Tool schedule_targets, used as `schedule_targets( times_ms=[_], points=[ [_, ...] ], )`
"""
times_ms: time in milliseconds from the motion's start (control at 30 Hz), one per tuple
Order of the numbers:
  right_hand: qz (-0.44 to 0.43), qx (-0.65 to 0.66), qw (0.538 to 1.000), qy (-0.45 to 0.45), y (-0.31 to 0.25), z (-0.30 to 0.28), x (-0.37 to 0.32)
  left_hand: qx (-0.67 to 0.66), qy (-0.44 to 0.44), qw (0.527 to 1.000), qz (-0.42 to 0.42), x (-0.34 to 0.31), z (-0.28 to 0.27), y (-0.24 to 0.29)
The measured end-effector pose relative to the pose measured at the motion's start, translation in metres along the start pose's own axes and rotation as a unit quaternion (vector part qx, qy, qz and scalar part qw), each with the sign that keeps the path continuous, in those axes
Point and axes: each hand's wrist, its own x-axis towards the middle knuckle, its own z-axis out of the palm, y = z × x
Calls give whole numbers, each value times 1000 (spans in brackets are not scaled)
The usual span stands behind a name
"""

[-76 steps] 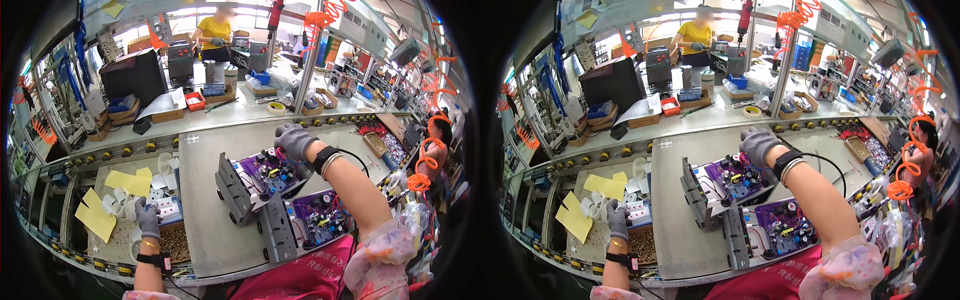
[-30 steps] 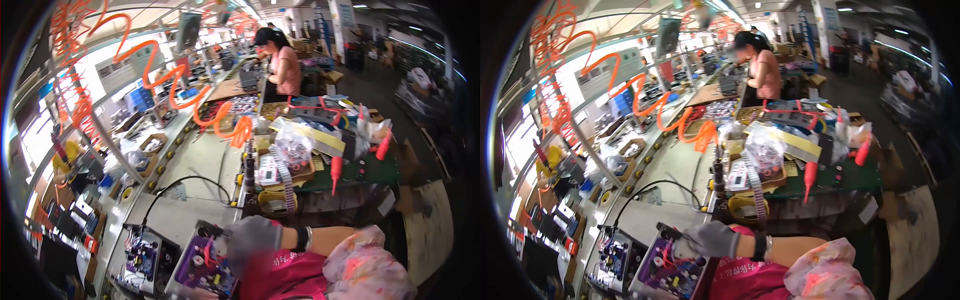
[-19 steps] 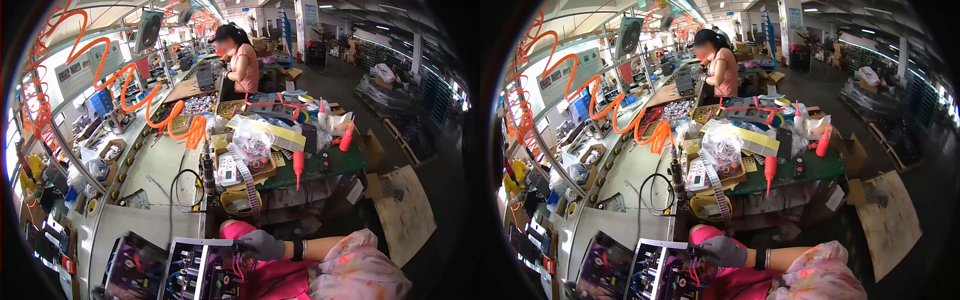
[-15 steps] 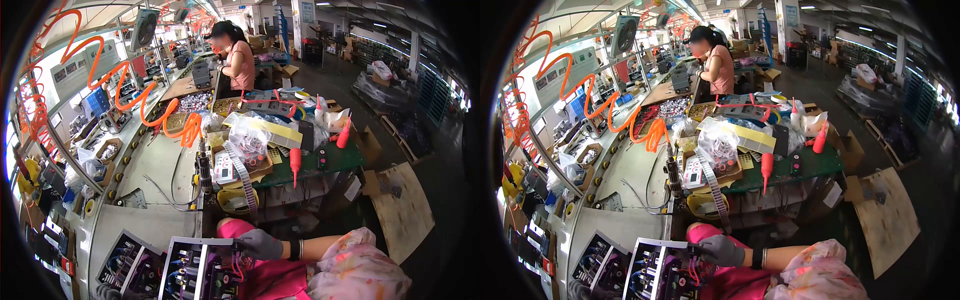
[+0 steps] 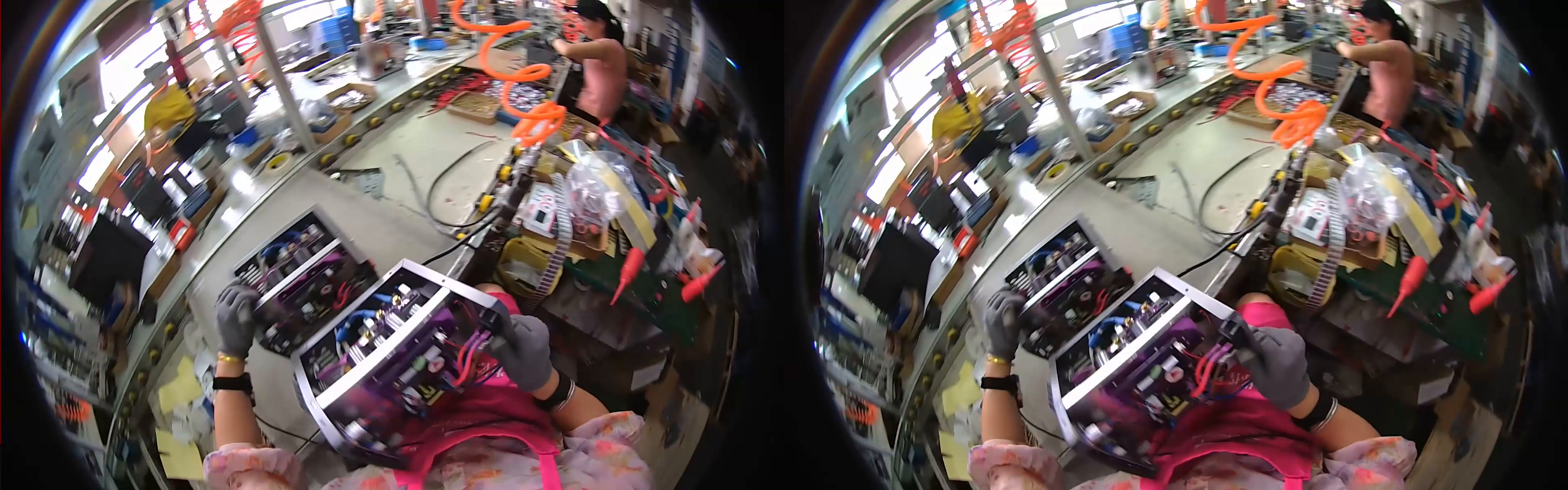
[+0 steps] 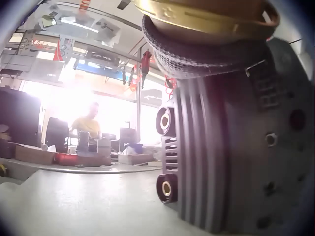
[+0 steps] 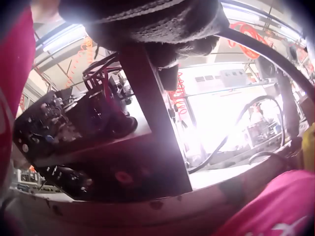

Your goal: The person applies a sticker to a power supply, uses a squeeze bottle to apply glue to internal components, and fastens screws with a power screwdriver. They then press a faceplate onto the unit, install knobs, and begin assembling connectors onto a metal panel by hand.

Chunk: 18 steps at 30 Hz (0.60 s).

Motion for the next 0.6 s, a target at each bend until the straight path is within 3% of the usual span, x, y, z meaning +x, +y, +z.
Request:
schedule_targets(
  times_ms=[67,100,200,300,367,467,533,600],
  points=[
    [1,39,999,-16,-16,11,13,25,65,997,-44,2,-7,38],
    [-9,34,999,-18,-13,22,12,-2,74,990,-121,-12,-13,52],
    [19,27,999,0,4,51,0,-60,157,956,-242,-47,-24,99],
    [-27,32,999,18,30,91,-16,-86,151,936,-305,-90,-34,119],
    [3,81,997,-7,31,103,-16,-97,159,915,-359,-118,-47,113],
    [-10,-39,999,1,72,121,-11,-110,220,875,-416,-164,-75,92],
    [88,-104,989,-57,108,130,0,-108,191,852,-475,-184,-102,83],
    [55,5,997,-58,110,126,37,-91,168,801,-568,-197,-122,78]
  ],
)
